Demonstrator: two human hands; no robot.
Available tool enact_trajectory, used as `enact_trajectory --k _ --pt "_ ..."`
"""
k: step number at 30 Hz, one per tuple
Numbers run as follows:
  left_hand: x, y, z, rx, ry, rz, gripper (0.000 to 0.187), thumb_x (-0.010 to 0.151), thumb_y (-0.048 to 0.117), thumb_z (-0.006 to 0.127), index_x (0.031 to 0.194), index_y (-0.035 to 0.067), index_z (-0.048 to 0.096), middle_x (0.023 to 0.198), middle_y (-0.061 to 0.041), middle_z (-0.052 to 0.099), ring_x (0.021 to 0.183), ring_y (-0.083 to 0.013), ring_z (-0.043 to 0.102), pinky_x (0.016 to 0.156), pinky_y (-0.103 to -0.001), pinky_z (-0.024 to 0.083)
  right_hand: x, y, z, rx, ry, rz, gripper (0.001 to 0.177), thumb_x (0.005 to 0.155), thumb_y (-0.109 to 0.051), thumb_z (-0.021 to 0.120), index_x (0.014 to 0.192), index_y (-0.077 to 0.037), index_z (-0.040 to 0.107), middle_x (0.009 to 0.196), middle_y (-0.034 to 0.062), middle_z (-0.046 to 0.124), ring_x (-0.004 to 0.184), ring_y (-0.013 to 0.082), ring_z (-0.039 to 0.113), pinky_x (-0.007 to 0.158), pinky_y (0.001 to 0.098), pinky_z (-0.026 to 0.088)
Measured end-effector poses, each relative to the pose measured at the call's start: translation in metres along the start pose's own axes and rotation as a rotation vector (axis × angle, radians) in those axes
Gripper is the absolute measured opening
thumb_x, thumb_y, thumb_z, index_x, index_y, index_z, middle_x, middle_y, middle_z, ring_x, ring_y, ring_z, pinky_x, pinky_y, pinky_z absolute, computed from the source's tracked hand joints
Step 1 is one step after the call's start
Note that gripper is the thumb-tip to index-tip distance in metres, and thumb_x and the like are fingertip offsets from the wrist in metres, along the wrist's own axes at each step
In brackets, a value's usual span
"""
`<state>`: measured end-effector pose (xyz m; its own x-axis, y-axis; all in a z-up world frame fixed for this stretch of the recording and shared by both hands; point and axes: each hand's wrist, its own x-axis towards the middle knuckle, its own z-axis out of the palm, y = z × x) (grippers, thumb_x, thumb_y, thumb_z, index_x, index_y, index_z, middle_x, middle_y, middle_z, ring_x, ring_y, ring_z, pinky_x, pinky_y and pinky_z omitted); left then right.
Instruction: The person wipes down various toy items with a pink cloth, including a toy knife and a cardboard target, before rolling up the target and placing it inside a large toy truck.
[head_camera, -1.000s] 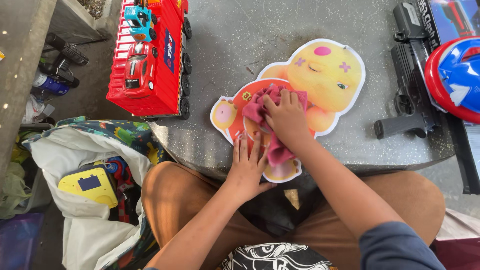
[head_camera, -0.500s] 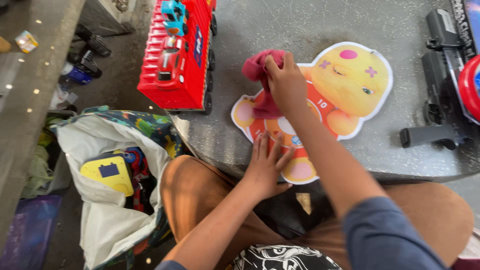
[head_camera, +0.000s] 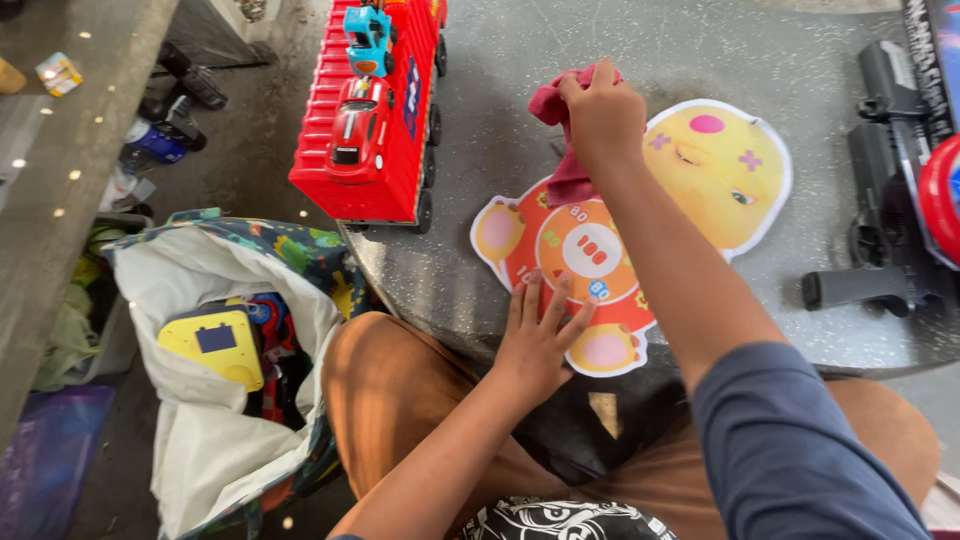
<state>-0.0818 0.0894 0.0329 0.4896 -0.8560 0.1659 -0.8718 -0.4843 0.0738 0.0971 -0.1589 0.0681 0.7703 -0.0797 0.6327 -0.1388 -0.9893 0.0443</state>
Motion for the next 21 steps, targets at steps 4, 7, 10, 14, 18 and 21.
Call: enact_trajectory --k 4,7,10,14,18,21 --pt "0.004 -0.008 -0.018 -0.113 -0.066 0.007 0.104 0.065 0.058 0.080 0.155 0.025 0.041 0.165 -0.024 0.025 0.146 -0.0540 0.019 0.115 -0.065 0.020 -0.048 0.006 -0.080 0.179 -0.190 -0.050 0.035 0.094 -0.019 0.065 0.127 -0.027 0.070 0.098 0.0178 0.061 0.067 0.0380 0.065 0.055 0.0471 0.053" --pt "0.018 -0.037 -0.029 -0.285 -0.156 -0.033 0.096 0.070 0.066 0.075 0.146 0.014 0.047 0.151 -0.013 0.043 0.138 -0.0428 0.034 0.110 -0.062 0.027 -0.098 0.021 -0.126 0.245 -0.258 0.103 0.042 0.096 -0.017 0.064 0.136 -0.030 0.069 0.105 0.0186 0.061 0.070 0.0402 0.066 0.061 0.0491 0.054" --pt "0.028 -0.070 -0.023 -0.341 0.082 -0.177 0.056 0.093 0.050 0.066 0.136 0.014 0.059 0.142 -0.010 0.055 0.134 -0.0334 0.047 0.106 -0.054 0.038 -0.132 0.030 -0.139 0.384 -0.282 0.264 0.035 0.097 -0.016 0.063 0.128 -0.030 0.071 0.114 0.0182 0.061 0.086 0.0408 0.067 0.074 0.0499 0.055" --pt "0.045 -0.080 0.011 -0.229 0.233 -0.194 0.045 0.103 0.028 0.058 0.143 0.009 0.056 0.144 -0.010 0.053 0.134 -0.0322 0.047 0.110 -0.053 0.040 -0.147 -0.009 -0.123 0.471 -0.220 0.159 0.037 0.089 -0.019 0.066 0.124 -0.027 0.072 0.120 0.0202 0.056 0.105 0.0425 0.063 0.087 0.0500 0.054" --pt "0.056 -0.095 0.028 0.050 0.223 -0.281 0.059 0.088 0.025 0.061 0.144 0.010 0.052 0.154 -0.013 0.041 0.141 -0.0340 0.039 0.104 -0.059 0.035 -0.134 -0.054 -0.114 0.324 0.031 -0.043 0.045 0.078 -0.042 0.072 0.117 -0.022 0.069 0.123 0.0247 0.054 0.104 0.0448 0.059 0.085 0.0524 0.052" --pt "0.063 -0.107 0.038 0.168 0.306 -0.266 0.067 0.088 0.027 0.060 0.152 0.011 0.045 0.161 -0.010 0.033 0.148 -0.0301 0.033 0.109 -0.065 0.028 -0.130 -0.063 -0.108 0.237 -0.074 -0.133 0.044 0.076 -0.038 0.070 0.115 -0.017 0.070 0.116 0.0185 0.059 0.099 0.0401 0.062 0.079 0.0497 0.054"
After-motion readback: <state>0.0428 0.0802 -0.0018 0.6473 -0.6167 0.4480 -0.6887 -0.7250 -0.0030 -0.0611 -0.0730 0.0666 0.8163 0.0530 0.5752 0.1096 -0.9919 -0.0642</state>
